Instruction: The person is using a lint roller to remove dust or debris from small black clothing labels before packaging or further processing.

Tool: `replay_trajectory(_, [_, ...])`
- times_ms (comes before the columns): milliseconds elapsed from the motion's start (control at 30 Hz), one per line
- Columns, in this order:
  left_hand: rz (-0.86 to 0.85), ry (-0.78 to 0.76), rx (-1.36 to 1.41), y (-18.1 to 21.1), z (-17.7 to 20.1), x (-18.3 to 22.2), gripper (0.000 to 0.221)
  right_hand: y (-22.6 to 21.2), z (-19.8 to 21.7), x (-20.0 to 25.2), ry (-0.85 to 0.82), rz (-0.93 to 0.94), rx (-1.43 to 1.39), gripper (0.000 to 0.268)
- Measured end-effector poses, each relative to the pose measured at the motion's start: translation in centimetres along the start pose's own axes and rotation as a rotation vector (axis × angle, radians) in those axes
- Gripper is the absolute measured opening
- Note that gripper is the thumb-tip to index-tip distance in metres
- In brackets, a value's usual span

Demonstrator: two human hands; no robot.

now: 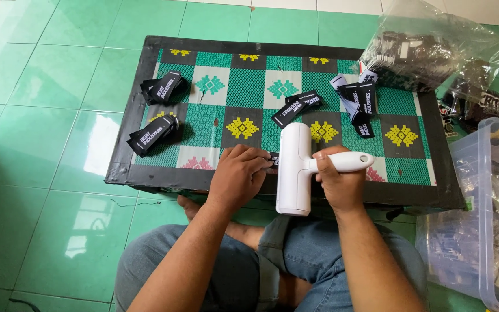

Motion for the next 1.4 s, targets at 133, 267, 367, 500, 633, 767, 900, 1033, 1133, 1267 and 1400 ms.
replay_trajectory(133, [0.002,-0.006,-0.001,-0.3,-0.2,-0.1,0.018,0.3,1.1,-0.3,0.002,0.011,0.034,0.02])
replay_trajectory(267, [0.016,-0.03,0.008,-0.3,-0.3,-0.1,0.019,0.4,2.3,-0.5,0.054,0.004,0.041,0.014])
replay_trajectory(367, [0.021,-0.035,0.002,-0.4,-0.4,-0.2,0.019,0.9,3.3,-0.7,0.072,0.025,0.066,0.013])
replay_trajectory(500, [0.036,-0.052,0.008,-0.5,-0.4,-0.3,0.019,1.6,4.7,-0.7,0.126,0.046,0.104,0.014])
replay_trajectory(633, [-0.014,-0.023,0.002,-0.4,-0.6,0.0,0.021,1.3,4.8,-0.5,0.171,0.034,0.113,0.021])
replay_trajectory(767, [-0.033,0.001,0.025,0.5,0.4,0.0,0.023,1.4,4.2,0.2,0.217,0.008,0.069,0.031])
replay_trajectory(900, [-0.048,-0.005,0.001,0.7,0.2,0.1,0.022,0.3,1.8,1.0,0.201,-0.001,0.007,0.036])
replay_trajectory(1033, [-0.056,0.003,0.012,0.6,0.1,0.1,0.021,-0.6,0.0,1.1,0.106,0.017,-0.012,0.029])
replay_trajectory(1133, [-0.051,0.002,0.004,0.5,-0.1,0.2,0.021,-0.5,-0.4,1.1,0.063,0.01,-0.024,0.032])
replay_trajectory(1267, [-0.03,-0.017,0.0,0.3,-0.1,0.0,0.022,-0.4,0.5,0.6,0.039,0.024,0.053,0.027])
replay_trajectory(1400, [-0.025,-0.035,0.011,0.2,-0.1,-0.1,0.021,-0.2,1.5,0.1,0.04,0.004,0.096,0.023])
Point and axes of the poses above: each hand's wrist, its own x-axis away from the middle knuckle, its own z-axis out of the back of the hand, y = z × x, the point moved 9 cm from there along -x, towards the middle knuckle, and after that the axes turned 15 degrees about z, right-handed, at the moved point
